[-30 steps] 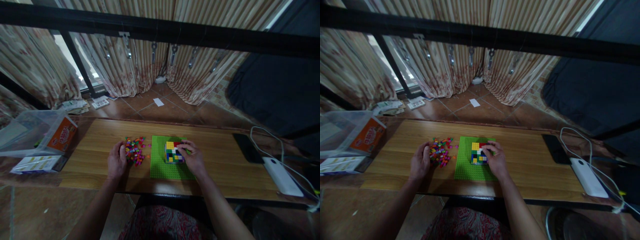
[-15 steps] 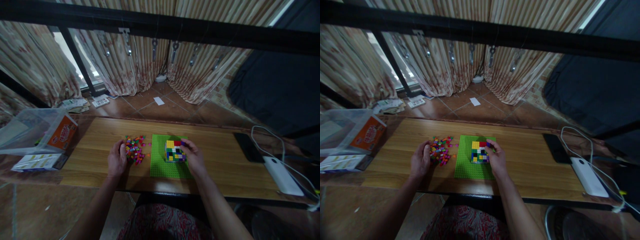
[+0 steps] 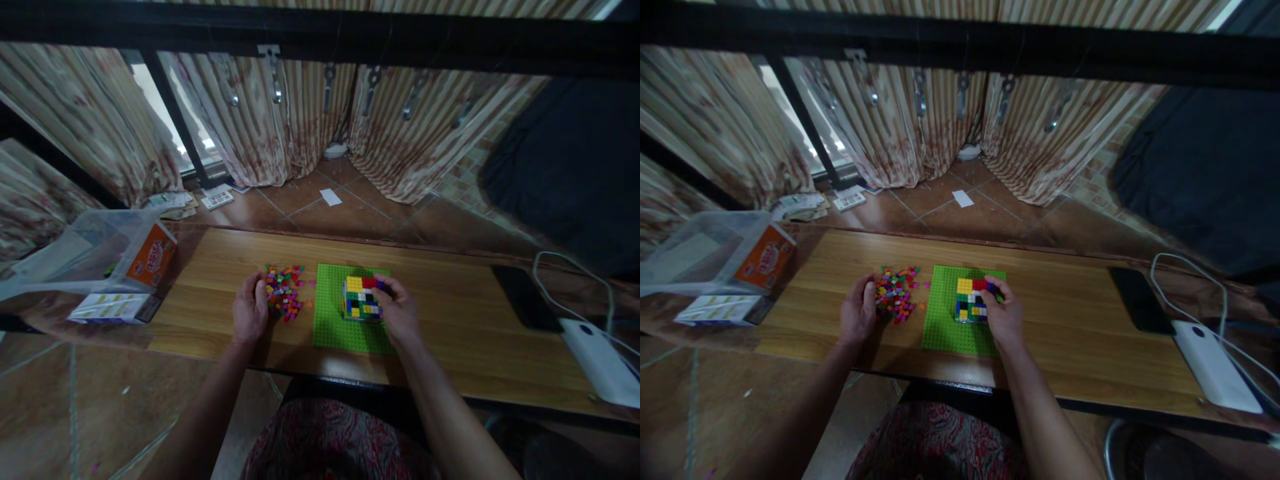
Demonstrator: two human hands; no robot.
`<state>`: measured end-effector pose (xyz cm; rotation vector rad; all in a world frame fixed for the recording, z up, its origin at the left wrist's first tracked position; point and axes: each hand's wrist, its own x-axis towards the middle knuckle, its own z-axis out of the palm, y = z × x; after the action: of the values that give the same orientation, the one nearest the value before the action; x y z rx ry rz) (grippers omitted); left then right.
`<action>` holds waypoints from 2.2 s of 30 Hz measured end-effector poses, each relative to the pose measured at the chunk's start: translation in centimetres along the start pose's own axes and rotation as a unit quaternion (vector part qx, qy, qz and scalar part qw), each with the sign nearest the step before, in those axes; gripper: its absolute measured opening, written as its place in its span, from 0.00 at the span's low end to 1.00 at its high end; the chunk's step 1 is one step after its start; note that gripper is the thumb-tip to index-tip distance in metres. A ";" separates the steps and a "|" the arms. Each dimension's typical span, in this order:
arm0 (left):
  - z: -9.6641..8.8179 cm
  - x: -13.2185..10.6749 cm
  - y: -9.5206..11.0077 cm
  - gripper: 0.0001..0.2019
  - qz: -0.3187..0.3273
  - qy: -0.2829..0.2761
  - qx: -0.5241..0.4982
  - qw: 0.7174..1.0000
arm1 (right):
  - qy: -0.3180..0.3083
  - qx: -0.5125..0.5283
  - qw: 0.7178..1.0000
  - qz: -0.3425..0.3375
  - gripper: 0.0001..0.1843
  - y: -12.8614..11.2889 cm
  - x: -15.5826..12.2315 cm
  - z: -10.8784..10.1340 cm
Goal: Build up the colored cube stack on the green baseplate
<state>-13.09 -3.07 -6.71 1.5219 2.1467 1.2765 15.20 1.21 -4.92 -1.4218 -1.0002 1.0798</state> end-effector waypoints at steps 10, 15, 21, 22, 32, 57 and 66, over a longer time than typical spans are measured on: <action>-0.3 -0.4 -0.2 0.22 -0.024 0.034 -0.077 0.996 | -0.016 -0.044 0.999 -0.019 0.24 1.0 0.7 -0.3; -0.4 -0.4 -0.7 0.24 -0.035 0.053 -0.117 0.991 | 0.041 -0.176 0.970 -0.161 0.21 -1.3 -1.3 -0.4; -0.2 -0.4 -1.4 0.25 -0.046 0.060 -0.187 0.979 | -0.131 -0.262 0.910 -0.294 0.12 -4.3 -6.3 3.8; -0.1 -0.4 -1.4 0.25 -0.052 0.063 -0.203 0.976 | -0.159 -0.294 0.896 -0.293 0.12 -4.1 -6.8 4.8; -0.2 -0.3 -1.0 0.27 -0.095 0.078 -0.274 0.954 | -0.205 -0.549 0.792 -0.173 0.13 -1.0 -6.5 10.4; -0.6 -0.2 -1.3 0.27 -0.051 0.012 -0.195 0.979 | -0.142 -0.528 0.819 -0.175 0.16 -0.8 -3.3 12.1; -0.4 0.1 -1.2 0.24 -0.038 0.045 -0.194 0.979 | -0.119 -0.320 0.913 -0.223 0.08 -2.6 -7.6 6.1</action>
<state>-14.18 -3.30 -7.34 1.2302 1.8407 1.6463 7.39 -4.38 -1.91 -1.4637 -1.8757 0.6071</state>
